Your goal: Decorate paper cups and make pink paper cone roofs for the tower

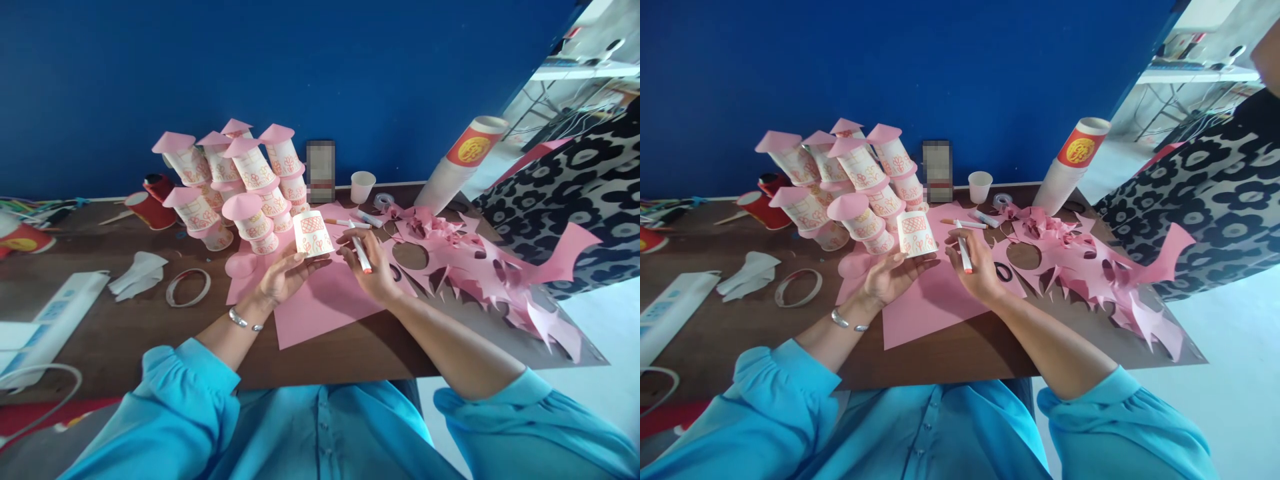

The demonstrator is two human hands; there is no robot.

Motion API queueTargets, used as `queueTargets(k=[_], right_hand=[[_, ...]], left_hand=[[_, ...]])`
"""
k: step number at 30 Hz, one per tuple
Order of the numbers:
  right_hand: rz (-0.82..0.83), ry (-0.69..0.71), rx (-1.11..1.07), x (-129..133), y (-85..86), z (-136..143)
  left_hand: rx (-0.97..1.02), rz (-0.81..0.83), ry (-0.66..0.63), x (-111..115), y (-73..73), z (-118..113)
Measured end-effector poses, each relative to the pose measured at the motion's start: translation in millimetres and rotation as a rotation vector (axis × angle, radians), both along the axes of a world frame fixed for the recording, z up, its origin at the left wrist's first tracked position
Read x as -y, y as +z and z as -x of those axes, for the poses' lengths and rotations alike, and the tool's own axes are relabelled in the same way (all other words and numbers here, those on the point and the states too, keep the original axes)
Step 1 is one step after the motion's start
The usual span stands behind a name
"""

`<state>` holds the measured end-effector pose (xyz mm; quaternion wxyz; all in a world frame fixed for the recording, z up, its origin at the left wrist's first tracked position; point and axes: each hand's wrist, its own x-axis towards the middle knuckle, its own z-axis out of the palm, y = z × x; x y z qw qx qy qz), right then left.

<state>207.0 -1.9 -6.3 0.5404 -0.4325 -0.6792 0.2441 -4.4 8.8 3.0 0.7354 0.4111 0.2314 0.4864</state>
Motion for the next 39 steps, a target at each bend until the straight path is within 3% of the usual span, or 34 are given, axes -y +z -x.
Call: queueTargets(k=[7,13,21,29,35,39], right_hand=[[0.032,0.083,-0.005,1.1,-1.1,-1.6],[0.069,0.218,-0.091,-0.3,0.3,-2.0],[0.124,0.153,-0.031,-1.6,-0.2,-2.8],[0.109,0.296,-0.091,-7.7,2.8,-8.6],[0.087,0.186,-0.037,-13.4,-6.7,-7.7],[0.007,0.109,0.137,-11.6,-12.8,-5.8]], left_hand=[[-0.116,-0.096,0.001,0.1,-0.7,-2.5],[-0.227,-0.183,0.109,-0.7,-2.5,-3.1],[-0.325,-0.253,0.211,-5.6,-9.8,-2.4],[-0.377,-0.314,0.171,-4.5,-2.8,-2.9],[-0.436,-0.326,0.021,-3.7,-6.9,-1.2],[-0.415,-0.272,0.083,-5.8,-10.6,-5.4]])
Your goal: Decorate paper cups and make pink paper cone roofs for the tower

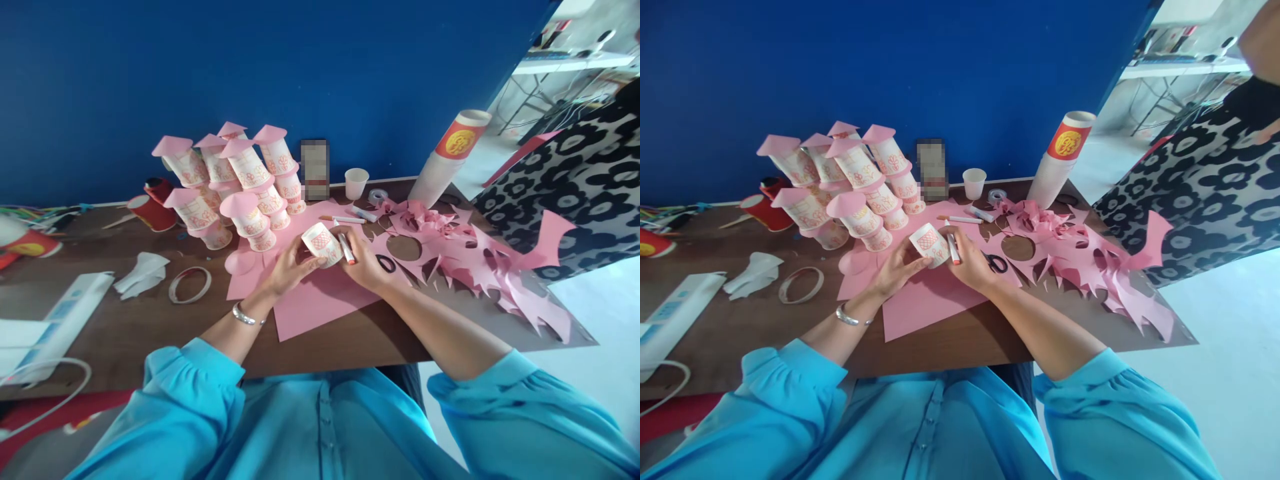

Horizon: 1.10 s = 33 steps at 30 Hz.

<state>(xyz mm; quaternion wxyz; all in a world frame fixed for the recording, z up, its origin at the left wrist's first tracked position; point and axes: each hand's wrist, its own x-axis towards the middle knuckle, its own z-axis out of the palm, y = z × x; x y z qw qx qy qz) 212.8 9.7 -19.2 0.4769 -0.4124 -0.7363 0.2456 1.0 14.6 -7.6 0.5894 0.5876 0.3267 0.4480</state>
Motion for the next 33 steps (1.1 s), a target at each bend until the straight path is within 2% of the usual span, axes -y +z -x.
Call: queueTargets(k=[4,10,14,17,20,24,28,33], right_hand=[[-0.062,-0.032,0.095,2.6,-4.2,3.7],[-0.090,0.005,0.136,-1.3,-7.3,4.1],[-0.082,-0.033,0.198,-6.6,-12.8,-2.0],[-0.064,-0.063,0.244,-10.3,-17.0,-7.0],[-0.031,-0.074,0.292,-11.6,-18.4,-9.5],[0.015,-0.078,0.347,-10.1,-17.3,-9.5],[0.001,-0.078,0.333,-9.2,-15.7,-8.6],[-0.063,-0.020,0.243,-7.1,-9.3,-5.2]], left_hand=[[-0.028,-0.029,0.065,-2.2,-1.1,-1.0],[-0.019,-0.075,0.204,-5.4,-1.4,5.2],[-0.145,-0.229,0.309,-7.0,2.0,7.7],[-0.266,-0.323,0.282,-9.2,-1.5,9.1],[-0.402,-0.409,0.216,-14.1,-12.6,12.7],[-0.620,-0.558,0.213,-19.2,-23.4,18.6],[-0.755,-0.636,0.244,-16.0,-20.0,18.0],[-0.714,-0.643,0.271,-10.0,-13.7,13.0]])
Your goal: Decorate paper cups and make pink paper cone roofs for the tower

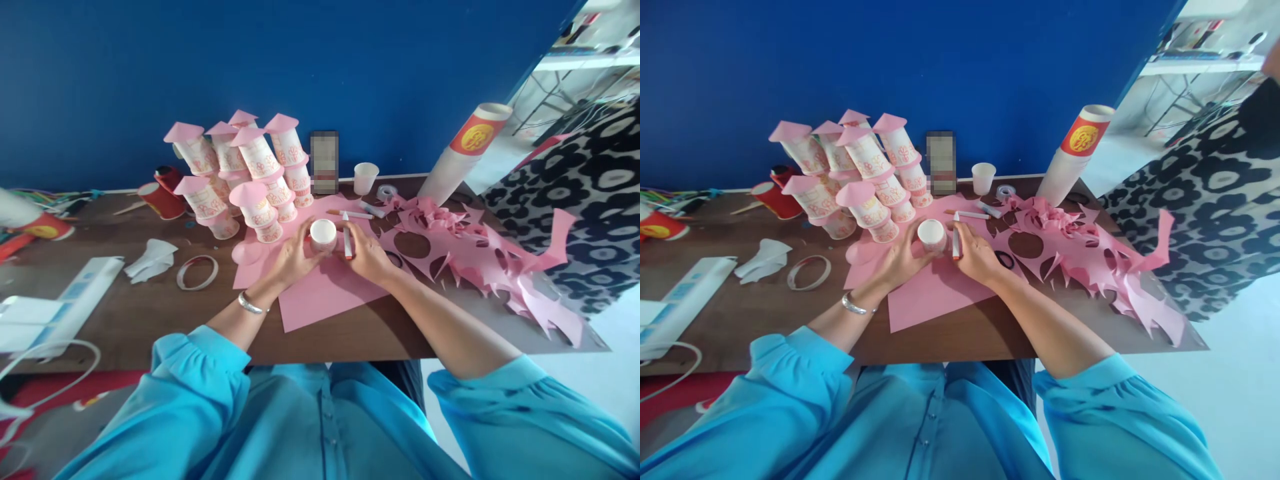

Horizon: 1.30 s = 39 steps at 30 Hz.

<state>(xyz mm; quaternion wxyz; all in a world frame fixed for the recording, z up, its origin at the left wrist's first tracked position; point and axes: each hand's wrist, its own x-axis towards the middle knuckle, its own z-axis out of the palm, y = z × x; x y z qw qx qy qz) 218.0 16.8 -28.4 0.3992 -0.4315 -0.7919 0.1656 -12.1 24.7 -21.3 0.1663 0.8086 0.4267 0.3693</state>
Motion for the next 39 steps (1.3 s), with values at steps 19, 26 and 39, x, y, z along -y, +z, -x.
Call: queueTargets(k=[19,26,39], right_hand=[[0.051,-0.114,-0.036,-4.5,1.2,-7.3],[0.011,-0.177,0.066,-8.2,-2.7,-8.4],[-0.034,-0.303,-0.002,-10.0,-0.1,-16.7]], left_hand=[[-0.069,-0.183,-0.023,0.5,-5.8,1.9],[-0.178,-0.151,0.138,-0.2,-3.0,2.6],[-0.551,-0.053,0.260,-0.1,11.3,6.2]])
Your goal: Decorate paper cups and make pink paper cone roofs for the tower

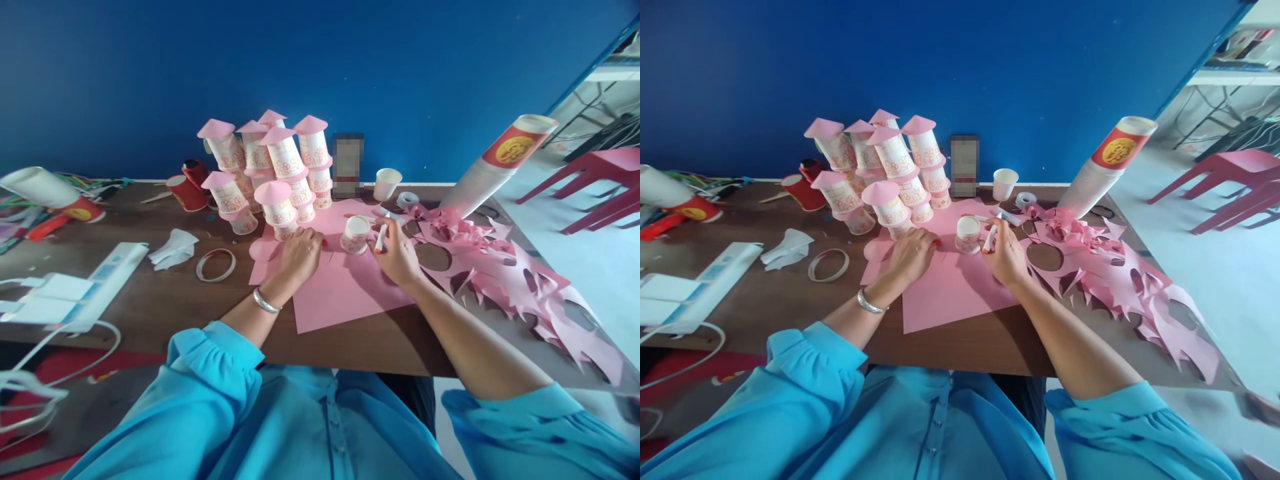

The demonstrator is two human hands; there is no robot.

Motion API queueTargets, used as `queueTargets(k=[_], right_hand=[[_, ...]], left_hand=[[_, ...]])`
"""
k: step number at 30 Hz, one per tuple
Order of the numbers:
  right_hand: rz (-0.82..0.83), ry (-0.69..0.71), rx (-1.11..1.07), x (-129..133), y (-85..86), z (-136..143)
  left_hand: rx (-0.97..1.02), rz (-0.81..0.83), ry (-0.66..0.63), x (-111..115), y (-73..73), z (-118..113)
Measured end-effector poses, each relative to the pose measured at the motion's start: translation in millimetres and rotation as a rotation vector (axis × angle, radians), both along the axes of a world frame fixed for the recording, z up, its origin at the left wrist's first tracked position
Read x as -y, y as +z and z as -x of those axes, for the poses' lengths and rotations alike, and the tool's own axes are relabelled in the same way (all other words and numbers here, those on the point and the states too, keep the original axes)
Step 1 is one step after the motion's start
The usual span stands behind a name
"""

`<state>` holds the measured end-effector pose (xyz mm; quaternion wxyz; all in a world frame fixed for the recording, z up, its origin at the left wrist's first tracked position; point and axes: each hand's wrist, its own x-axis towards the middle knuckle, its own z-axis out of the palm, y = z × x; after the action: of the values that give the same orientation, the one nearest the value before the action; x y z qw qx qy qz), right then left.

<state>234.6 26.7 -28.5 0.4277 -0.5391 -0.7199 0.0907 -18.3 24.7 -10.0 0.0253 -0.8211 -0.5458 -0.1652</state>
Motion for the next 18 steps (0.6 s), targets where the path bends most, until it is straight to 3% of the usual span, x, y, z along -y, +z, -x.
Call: queueTargets(k=[4,8,13,15,18], right_hand=[[-0.077,-0.093,-0.093,1.5,11.3,-1.2],[-0.125,-0.101,-0.148,4.9,22.5,0.1],[-0.229,0.035,-0.217,18.1,40.3,3.3],[-0.228,0.104,-0.294,26.8,46.9,7.4],[-0.086,0.228,-0.525,40.2,53.9,16.1]], left_hand=[[0.049,0.007,0.000,-1.1,1.7,1.6],[0.042,0.033,-0.026,-1.6,2.6,2.5],[0.104,0.001,-0.024,-3.2,4.1,4.9],[0.221,-0.063,-0.039,-2.1,8.0,6.8],[0.500,-0.076,-0.135,3.0,16.1,10.2]])
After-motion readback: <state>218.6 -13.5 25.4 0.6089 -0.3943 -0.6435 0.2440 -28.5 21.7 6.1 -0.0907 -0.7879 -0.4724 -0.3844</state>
